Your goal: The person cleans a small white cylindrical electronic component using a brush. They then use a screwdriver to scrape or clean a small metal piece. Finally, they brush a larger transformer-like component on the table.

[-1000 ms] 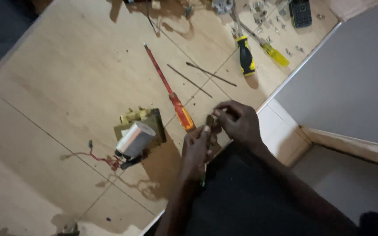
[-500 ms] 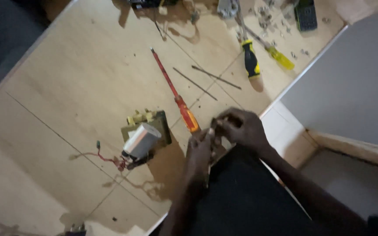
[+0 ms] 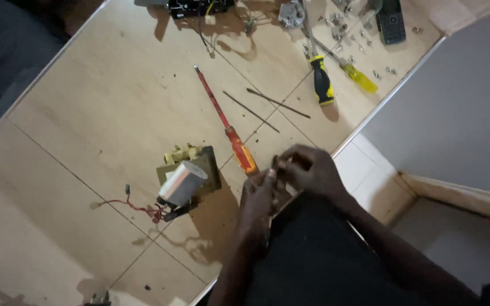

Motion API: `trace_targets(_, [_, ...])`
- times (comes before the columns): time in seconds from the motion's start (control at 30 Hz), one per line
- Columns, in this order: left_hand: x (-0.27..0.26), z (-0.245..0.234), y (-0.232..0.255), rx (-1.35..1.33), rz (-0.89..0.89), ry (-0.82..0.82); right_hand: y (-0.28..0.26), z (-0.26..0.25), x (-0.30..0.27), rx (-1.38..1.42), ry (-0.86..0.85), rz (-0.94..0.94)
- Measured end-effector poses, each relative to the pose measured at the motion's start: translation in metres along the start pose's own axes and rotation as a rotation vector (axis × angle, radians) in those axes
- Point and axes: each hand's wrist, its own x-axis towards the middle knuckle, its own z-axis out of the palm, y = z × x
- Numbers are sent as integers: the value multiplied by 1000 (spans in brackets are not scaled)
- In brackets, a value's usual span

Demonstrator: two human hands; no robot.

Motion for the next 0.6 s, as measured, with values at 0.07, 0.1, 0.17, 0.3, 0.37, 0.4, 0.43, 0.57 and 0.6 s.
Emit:
trace_targets(0.07, [19, -2, -22, 4, 14, 10, 9, 4, 1, -19, 30, 29])
trace_targets(0.1, [30, -5, -30, 8, 52, 27, 10, 7, 6, -31, 66, 34])
trace_targets(0.17, [13, -4, -21, 35, -51, 90, 10, 10, -3, -44, 53, 55])
trace_targets(0.3, [45, 0, -43, 49, -42, 106, 26, 3, 5, -78, 126, -57])
trace_targets(0.37, [2, -3, -16, 50, -110, 130, 24, 5, -9, -90, 110, -31])
trace_targets(0.4, [-15, -6, 4, 50, -155, 159, 19, 6, -9, -97, 104, -25])
trace_targets(0.43, [-6, -3, 3, 50, -133, 162, 19, 3, 1, -92, 115, -44])
trace_targets(0.57, [13, 0, -18, 31, -63, 53, 8, -1, -2, 49, 74, 5])
trace_targets(0.6, [18, -2, -19, 21, -20, 27, -2, 0, -2, 30, 89, -1])
